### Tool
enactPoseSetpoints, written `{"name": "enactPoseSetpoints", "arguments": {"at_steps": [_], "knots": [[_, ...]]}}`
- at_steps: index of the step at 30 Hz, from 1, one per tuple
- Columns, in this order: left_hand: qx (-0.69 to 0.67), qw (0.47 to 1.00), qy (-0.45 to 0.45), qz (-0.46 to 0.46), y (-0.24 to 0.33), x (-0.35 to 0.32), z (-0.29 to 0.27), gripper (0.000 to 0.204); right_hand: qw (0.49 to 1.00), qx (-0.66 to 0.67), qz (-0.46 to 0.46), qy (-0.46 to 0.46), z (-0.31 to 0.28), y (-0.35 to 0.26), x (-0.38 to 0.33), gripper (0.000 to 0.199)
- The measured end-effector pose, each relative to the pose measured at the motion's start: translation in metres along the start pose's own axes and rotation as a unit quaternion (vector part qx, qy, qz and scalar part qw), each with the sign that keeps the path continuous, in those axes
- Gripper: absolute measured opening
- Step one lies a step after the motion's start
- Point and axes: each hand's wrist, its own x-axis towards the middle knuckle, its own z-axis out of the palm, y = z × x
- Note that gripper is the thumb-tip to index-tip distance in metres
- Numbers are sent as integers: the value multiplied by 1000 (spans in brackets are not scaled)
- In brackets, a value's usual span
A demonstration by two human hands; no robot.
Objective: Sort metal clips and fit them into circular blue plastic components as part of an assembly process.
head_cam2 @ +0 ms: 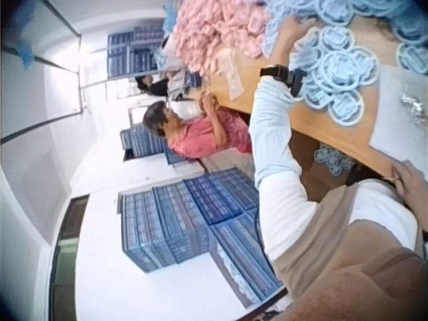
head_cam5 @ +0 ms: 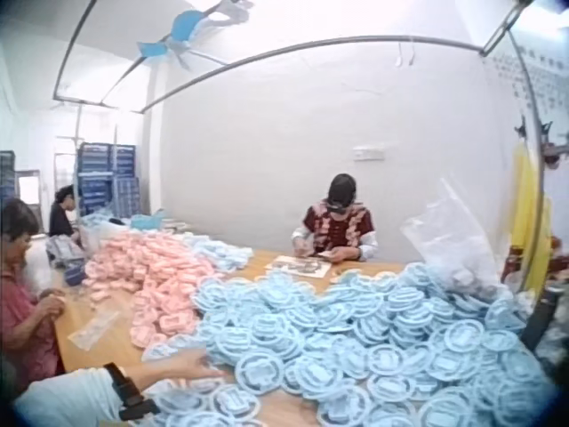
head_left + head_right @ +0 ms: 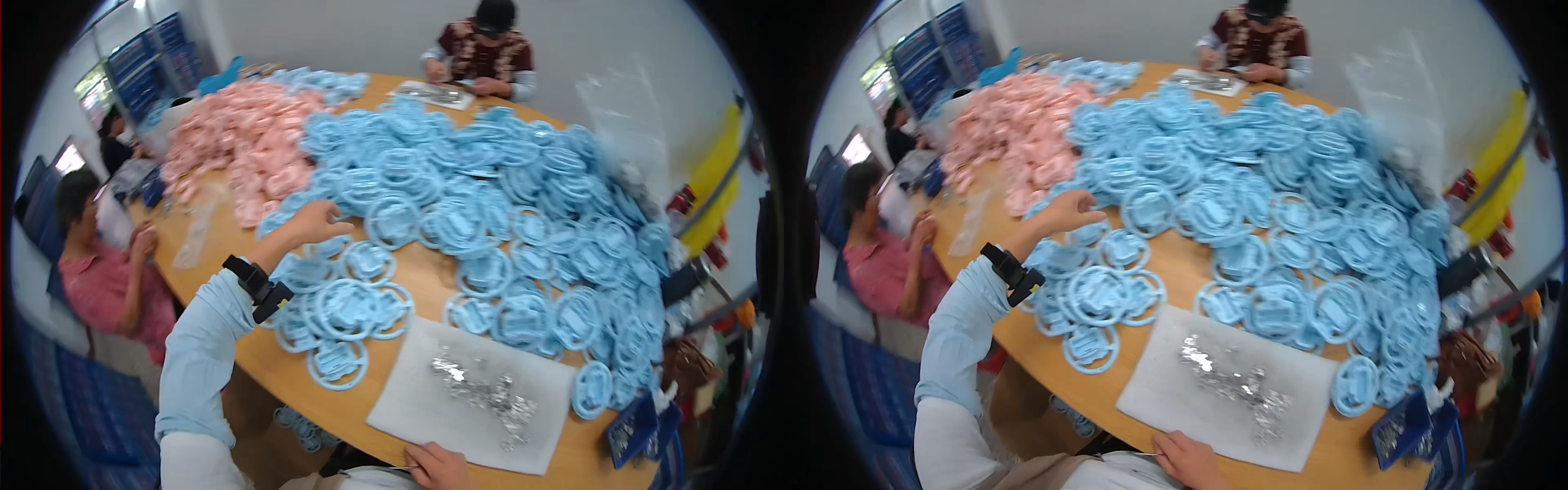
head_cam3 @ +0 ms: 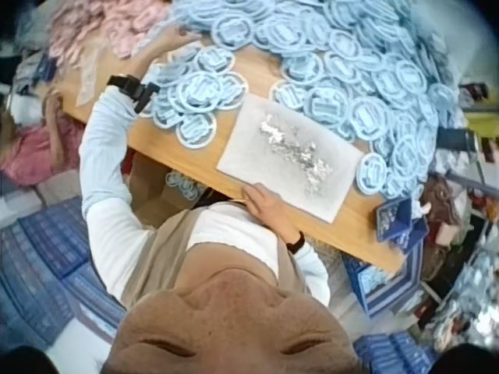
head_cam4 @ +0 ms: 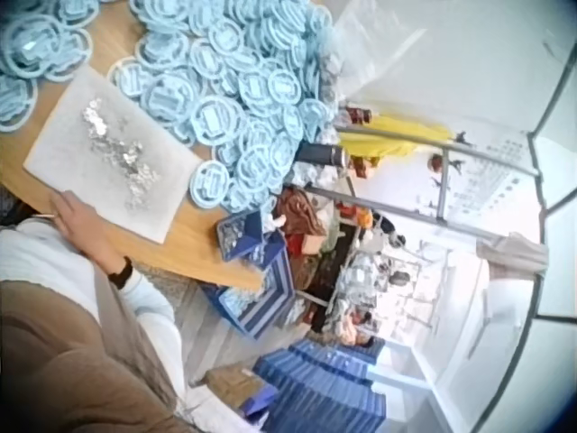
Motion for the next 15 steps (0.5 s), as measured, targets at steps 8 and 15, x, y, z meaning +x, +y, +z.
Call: {"name": "enactPoseSetpoints", "arguments": {"at_steps": [8,15], "knots": [[-37,985,136,98,-78,145,64,54,998,9,-28,57,18,23,-1,17],[-193,964,151,107,-21,141,45,50,983,-35,-67,165,40,35,-12,12]]}}
